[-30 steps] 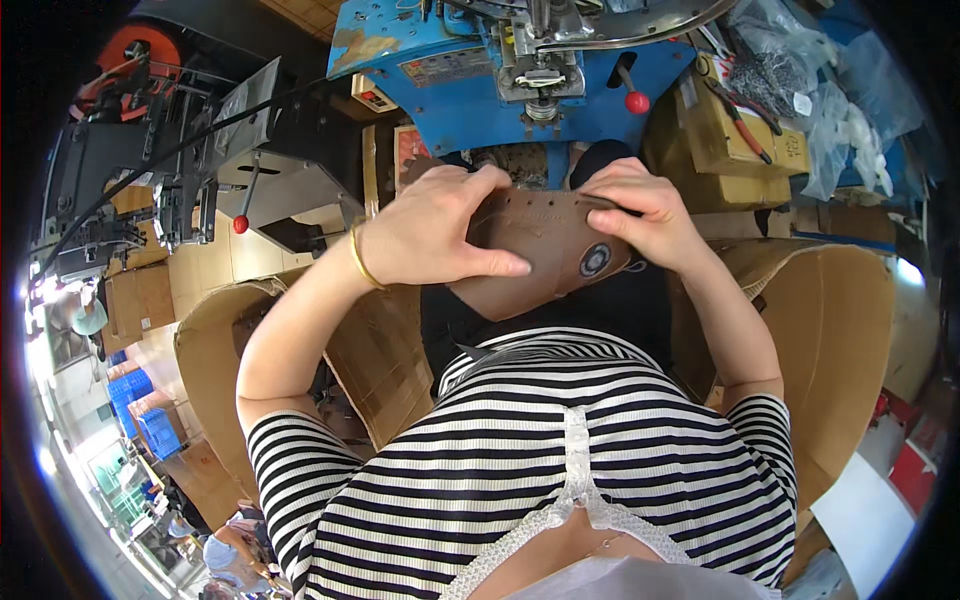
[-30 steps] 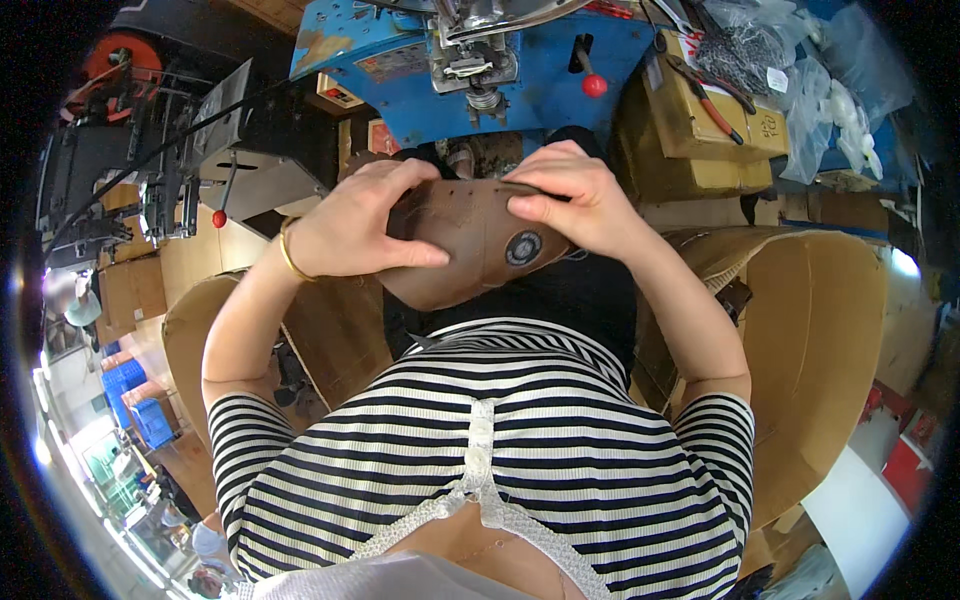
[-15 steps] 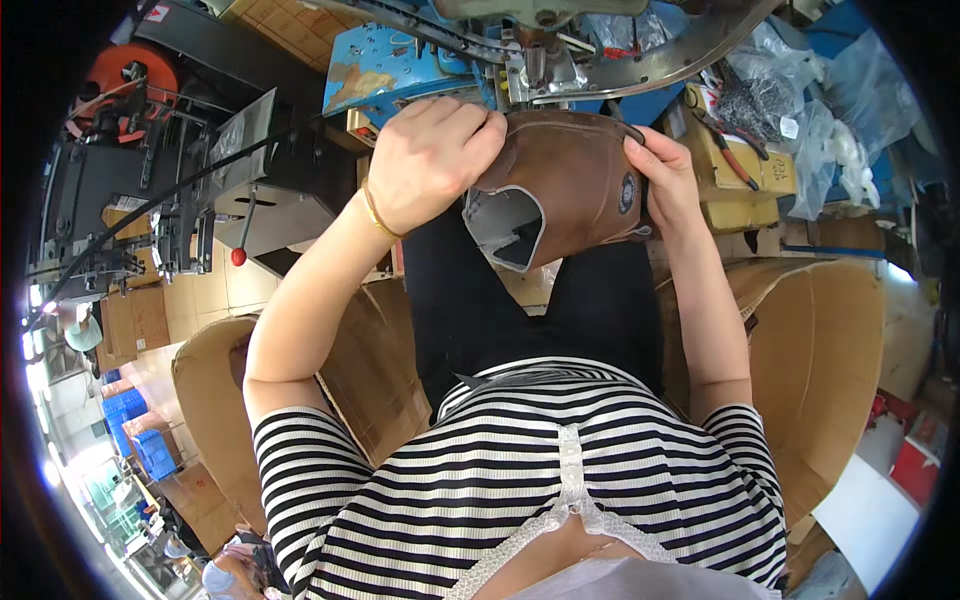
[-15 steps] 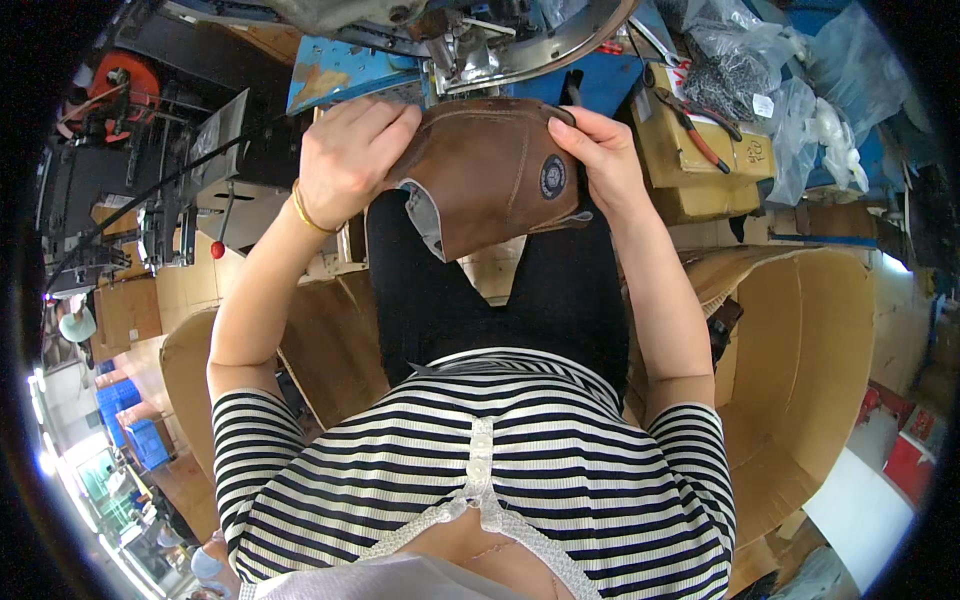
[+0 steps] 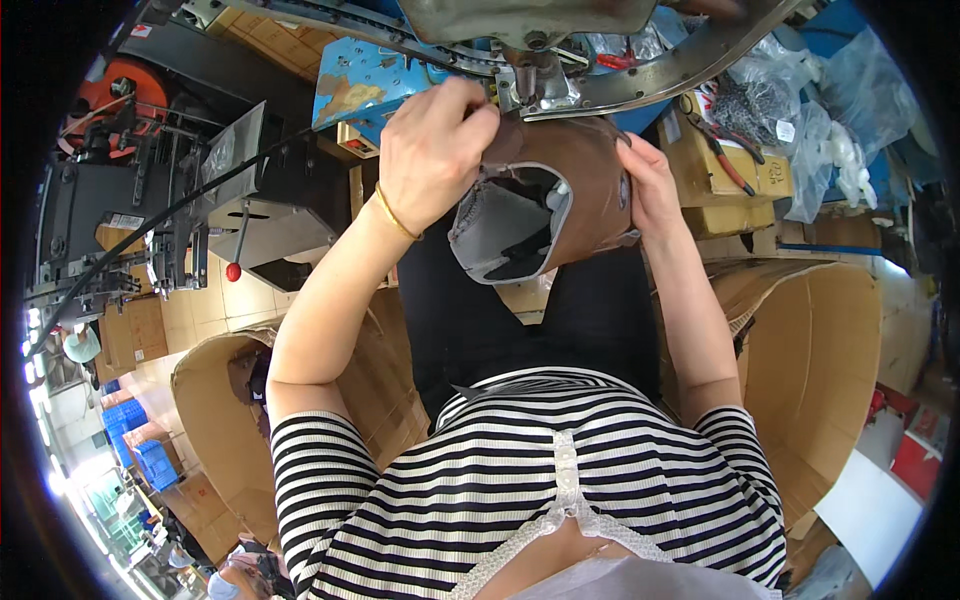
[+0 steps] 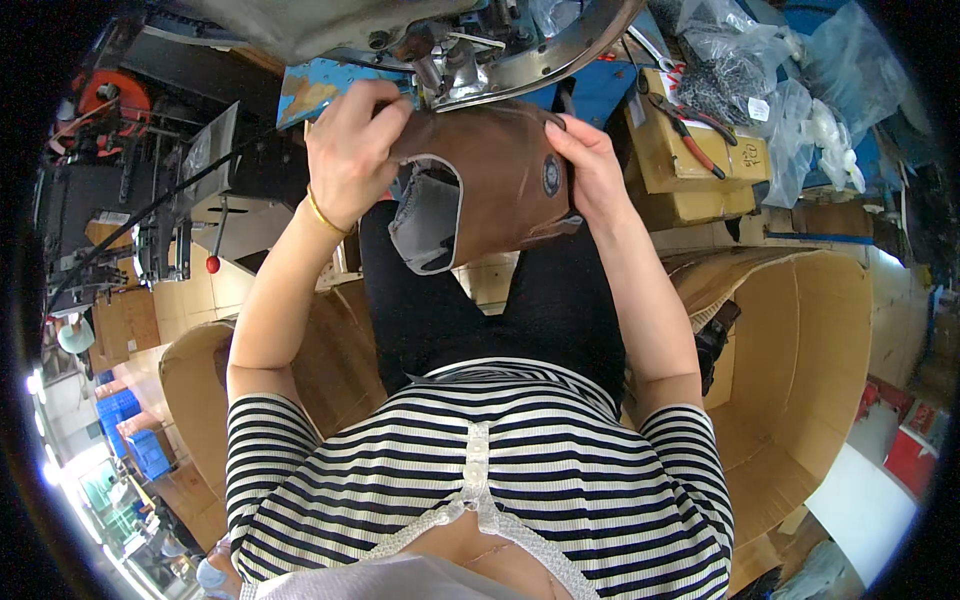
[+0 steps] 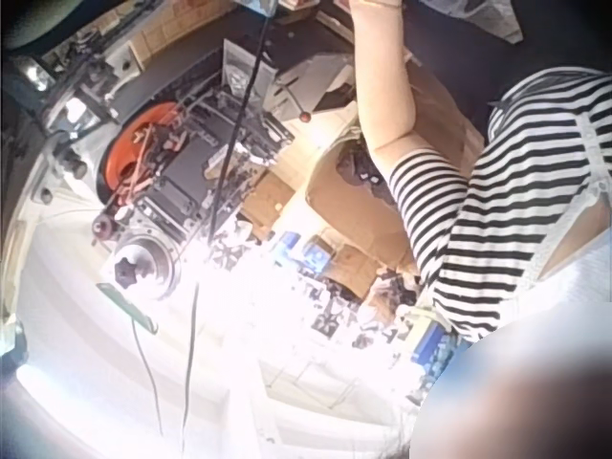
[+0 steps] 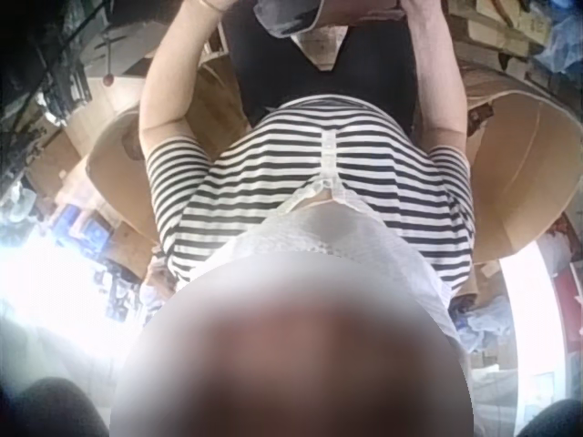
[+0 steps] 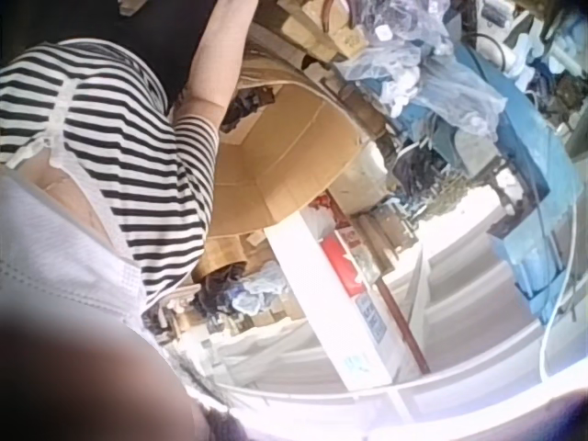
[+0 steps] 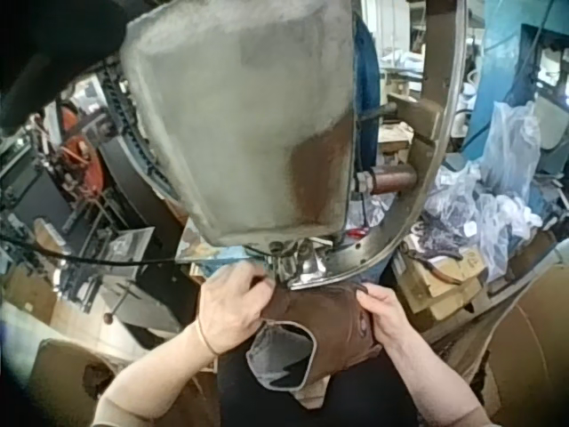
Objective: Inspecting and preparing leather shoe uppers at a stitching workstation.
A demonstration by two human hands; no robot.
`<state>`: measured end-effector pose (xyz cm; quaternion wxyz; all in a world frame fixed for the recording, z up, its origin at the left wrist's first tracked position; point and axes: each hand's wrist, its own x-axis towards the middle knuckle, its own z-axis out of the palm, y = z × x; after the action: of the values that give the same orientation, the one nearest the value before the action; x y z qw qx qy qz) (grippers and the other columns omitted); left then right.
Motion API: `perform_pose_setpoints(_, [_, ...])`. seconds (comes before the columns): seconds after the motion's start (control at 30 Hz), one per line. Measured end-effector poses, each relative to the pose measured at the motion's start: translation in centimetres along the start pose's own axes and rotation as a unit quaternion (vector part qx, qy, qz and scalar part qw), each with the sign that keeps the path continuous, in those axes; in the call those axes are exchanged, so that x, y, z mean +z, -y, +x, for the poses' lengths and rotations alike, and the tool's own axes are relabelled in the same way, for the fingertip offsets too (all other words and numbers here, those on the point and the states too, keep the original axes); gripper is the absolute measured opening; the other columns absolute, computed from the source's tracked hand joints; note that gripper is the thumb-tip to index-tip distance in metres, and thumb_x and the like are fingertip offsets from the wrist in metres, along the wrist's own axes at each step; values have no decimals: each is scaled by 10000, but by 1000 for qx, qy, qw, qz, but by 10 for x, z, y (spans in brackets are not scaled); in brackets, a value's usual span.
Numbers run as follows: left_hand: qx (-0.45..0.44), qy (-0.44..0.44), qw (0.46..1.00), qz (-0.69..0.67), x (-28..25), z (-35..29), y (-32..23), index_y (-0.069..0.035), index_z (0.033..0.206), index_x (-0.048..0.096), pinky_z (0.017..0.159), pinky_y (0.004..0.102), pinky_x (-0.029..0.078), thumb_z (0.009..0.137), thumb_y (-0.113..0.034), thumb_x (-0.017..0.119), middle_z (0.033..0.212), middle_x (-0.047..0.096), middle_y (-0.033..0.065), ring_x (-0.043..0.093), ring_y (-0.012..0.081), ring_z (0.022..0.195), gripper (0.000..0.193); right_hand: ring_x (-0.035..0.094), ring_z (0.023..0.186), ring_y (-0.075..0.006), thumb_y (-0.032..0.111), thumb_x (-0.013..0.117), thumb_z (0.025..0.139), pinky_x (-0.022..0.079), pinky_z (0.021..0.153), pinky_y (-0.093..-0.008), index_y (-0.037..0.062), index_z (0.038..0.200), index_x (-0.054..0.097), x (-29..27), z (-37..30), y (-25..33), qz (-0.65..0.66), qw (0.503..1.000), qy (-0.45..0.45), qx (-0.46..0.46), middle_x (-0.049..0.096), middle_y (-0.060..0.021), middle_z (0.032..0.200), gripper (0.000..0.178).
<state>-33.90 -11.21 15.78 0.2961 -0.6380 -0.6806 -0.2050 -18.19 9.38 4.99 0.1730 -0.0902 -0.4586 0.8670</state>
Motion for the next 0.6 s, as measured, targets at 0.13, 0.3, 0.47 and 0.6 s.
perform_pose_setpoints(0.13, [24,-13,999,-44,8,0,5,-56,800,574,658,341,475,605,-40,633,813,542,45,574,232,720,205,608,952,-115,143,569,922,457,858,-263,-20,1125,629,-7,-7,-21,-12,1000,0,9,663,-56,1056,268])
perform_pose_setpoints(0.3, [23,-9,997,-67,11,-2,8,-53,777,560,659,349,460,600,-30,625,786,522,54,556,243,716,189,598,945,-105,147,569,923,442,866,-254,-4,1133,630,-8,-7,-26,14,1000,15,24,663,-36,1048,266])
perform_pose_setpoints(0.47, [15,-2,997,-70,13,-8,8,-27,859,599,658,361,451,576,-2,674,854,577,74,568,270,769,294,599,939,-101,148,567,925,443,864,-252,-3,1140,626,-7,-7,-25,5,1000,18,20,663,-38,1049,269])
perform_pose_setpoints(0.6, [18,-11,997,-72,15,-8,8,-31,856,599,660,359,451,568,-2,671,854,576,74,566,270,771,299,599,932,-98,150,562,929,445,855,-248,-1,1145,626,-8,-7,-26,3,1000,8,14,665,-33,1041,271])
